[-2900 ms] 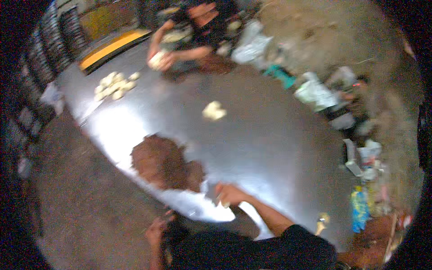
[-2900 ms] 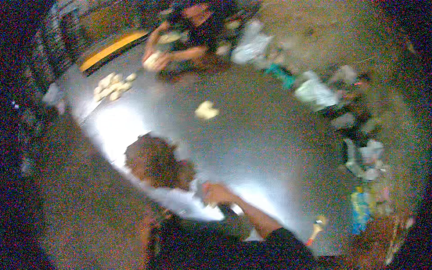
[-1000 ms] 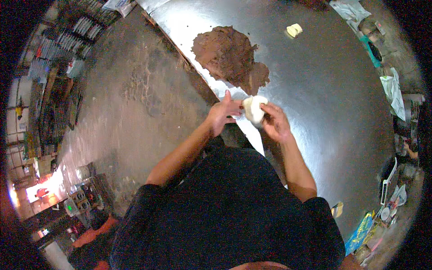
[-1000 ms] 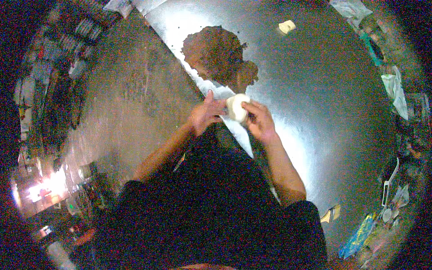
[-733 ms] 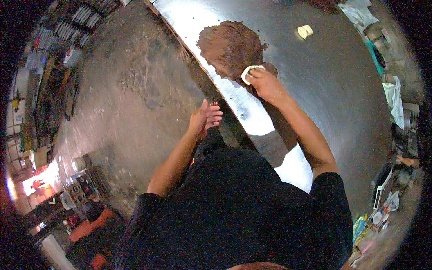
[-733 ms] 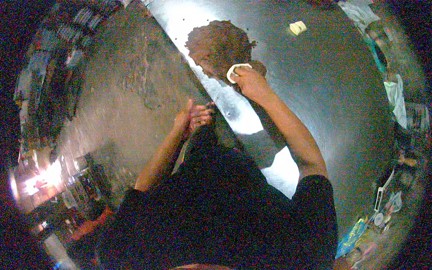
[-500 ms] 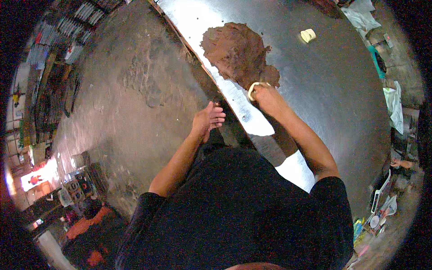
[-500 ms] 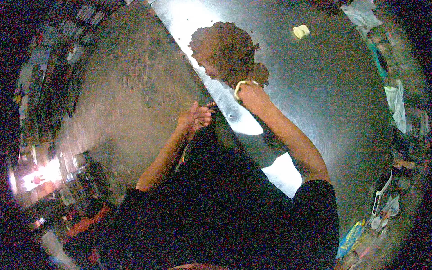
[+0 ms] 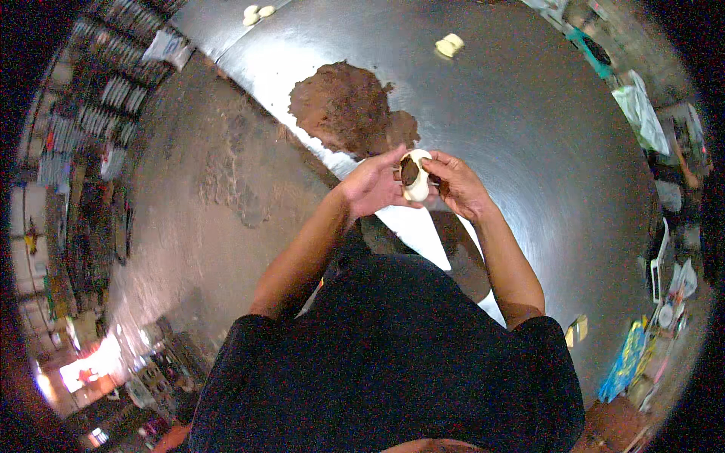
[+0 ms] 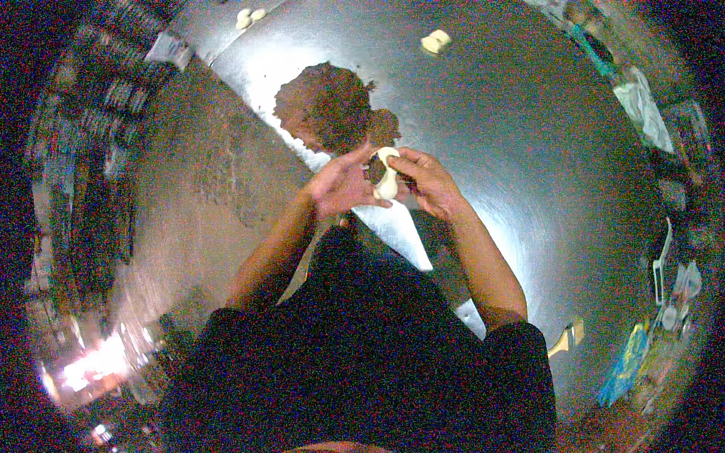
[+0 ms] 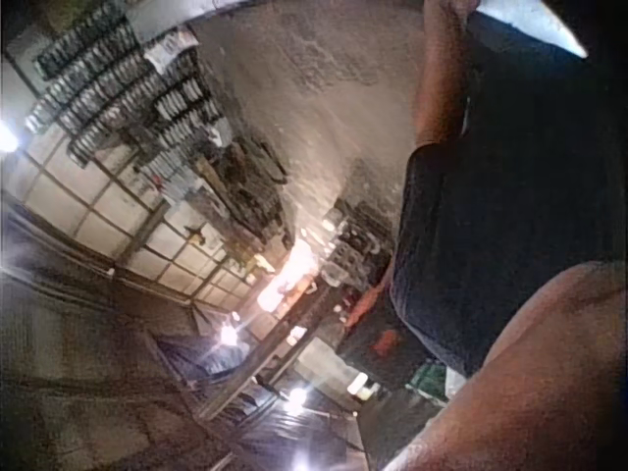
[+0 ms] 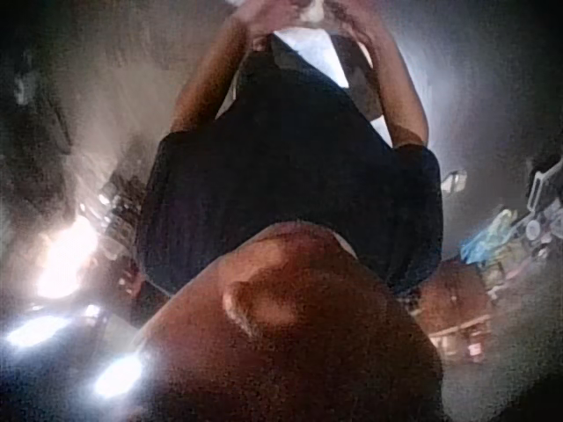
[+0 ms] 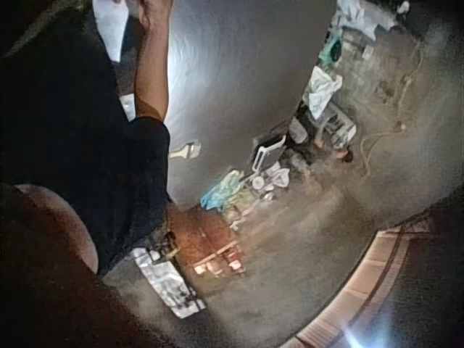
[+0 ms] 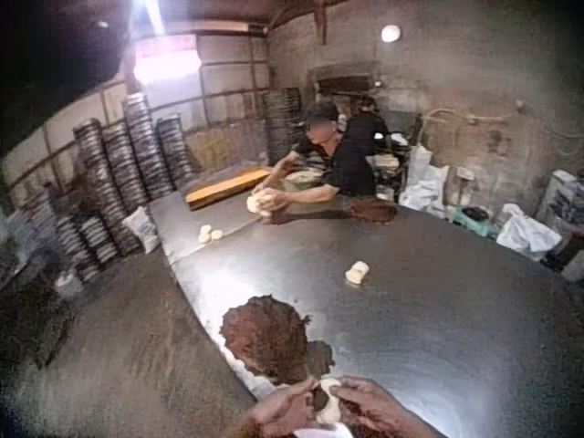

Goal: The person repeatedly takes small pieces of dough, flattens them, scoops a dark filling onto the center, and folds the dough to enclose it. The finished pastries are placed on the metal table. Another person works nearby at the same table.

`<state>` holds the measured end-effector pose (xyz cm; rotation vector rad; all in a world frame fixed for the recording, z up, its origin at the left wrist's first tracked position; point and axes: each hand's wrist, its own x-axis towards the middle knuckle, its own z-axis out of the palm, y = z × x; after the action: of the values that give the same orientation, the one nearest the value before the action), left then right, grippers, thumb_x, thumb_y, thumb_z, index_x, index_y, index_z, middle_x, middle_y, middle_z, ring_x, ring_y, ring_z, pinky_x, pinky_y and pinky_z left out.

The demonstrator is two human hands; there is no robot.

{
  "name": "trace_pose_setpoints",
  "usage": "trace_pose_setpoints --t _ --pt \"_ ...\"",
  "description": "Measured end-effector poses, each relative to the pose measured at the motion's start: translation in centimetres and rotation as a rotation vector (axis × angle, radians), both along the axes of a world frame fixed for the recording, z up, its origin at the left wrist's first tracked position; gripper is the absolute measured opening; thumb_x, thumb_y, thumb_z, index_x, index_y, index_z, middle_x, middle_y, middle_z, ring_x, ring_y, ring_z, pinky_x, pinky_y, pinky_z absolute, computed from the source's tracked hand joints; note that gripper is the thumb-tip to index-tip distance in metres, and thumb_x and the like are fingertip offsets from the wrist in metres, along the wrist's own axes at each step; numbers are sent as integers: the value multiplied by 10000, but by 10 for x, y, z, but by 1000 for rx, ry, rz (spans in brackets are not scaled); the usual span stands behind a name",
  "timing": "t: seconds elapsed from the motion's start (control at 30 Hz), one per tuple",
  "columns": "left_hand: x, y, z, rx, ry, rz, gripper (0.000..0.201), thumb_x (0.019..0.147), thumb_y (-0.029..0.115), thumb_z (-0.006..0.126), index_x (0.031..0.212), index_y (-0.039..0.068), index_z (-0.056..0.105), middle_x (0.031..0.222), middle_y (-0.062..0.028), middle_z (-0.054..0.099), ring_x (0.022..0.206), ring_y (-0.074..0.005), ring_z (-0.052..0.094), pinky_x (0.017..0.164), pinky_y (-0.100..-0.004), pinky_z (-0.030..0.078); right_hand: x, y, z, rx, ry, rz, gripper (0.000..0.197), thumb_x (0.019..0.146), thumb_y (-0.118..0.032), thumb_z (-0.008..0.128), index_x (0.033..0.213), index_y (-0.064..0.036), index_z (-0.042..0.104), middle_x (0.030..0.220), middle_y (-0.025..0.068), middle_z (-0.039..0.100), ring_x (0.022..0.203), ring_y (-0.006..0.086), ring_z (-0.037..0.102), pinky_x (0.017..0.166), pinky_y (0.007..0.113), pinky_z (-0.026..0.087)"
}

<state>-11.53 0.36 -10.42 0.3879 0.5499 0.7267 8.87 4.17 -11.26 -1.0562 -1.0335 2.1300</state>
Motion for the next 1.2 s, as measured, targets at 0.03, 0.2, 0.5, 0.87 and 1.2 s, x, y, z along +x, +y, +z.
trace_pose_setpoints --t 0.03,0.2,0.5,0.87,1.2 --pt "3 1 1 51 71 27 610 933 478 520 1363 59 415 1258 -110 562 1085 -275 599 897 -474 511 4 -1 3 147 -141 -33 270 892 -181 667 1122 -40 656 948 26 644 810 120 616 692 256 503" --pt "18 1 10 133 373 83 467 920 200 604 1320 -8 481 1168 -129 610 983 -218 642 803 -349 567 30 -4 9 460 -379 -118 228 829 -119 725 1025 -10 688 821 39 652 666 95 595 573 229 485" --pt "32 -1 29 -124 116 284 244 920 93 584 1123 -42 590 1049 -112 651 918 -193 649 824 -318 541 23 -23 31 457 -247 -432 147 822 -22 626 966 -29 657 865 43 619 614 120 569 538 212 466" --pt "71 -16 81 303 412 524 346 890 11 546 1235 -13 569 1059 -98 644 935 -182 640 821 -342 538 30 -29 89 829 -622 -264 265 696 -127 781 856 -49 585 803 79 578 670 199 554 583 329 461" --pt "84 -14 94 260 438 704 332 934 94 568 1259 28 578 992 -74 666 805 -140 630 663 -260 516 12 -57 101 1418 -687 -556 334 672 -62 751 978 -64 617 883 105 621 746 257 608 621 350 493"
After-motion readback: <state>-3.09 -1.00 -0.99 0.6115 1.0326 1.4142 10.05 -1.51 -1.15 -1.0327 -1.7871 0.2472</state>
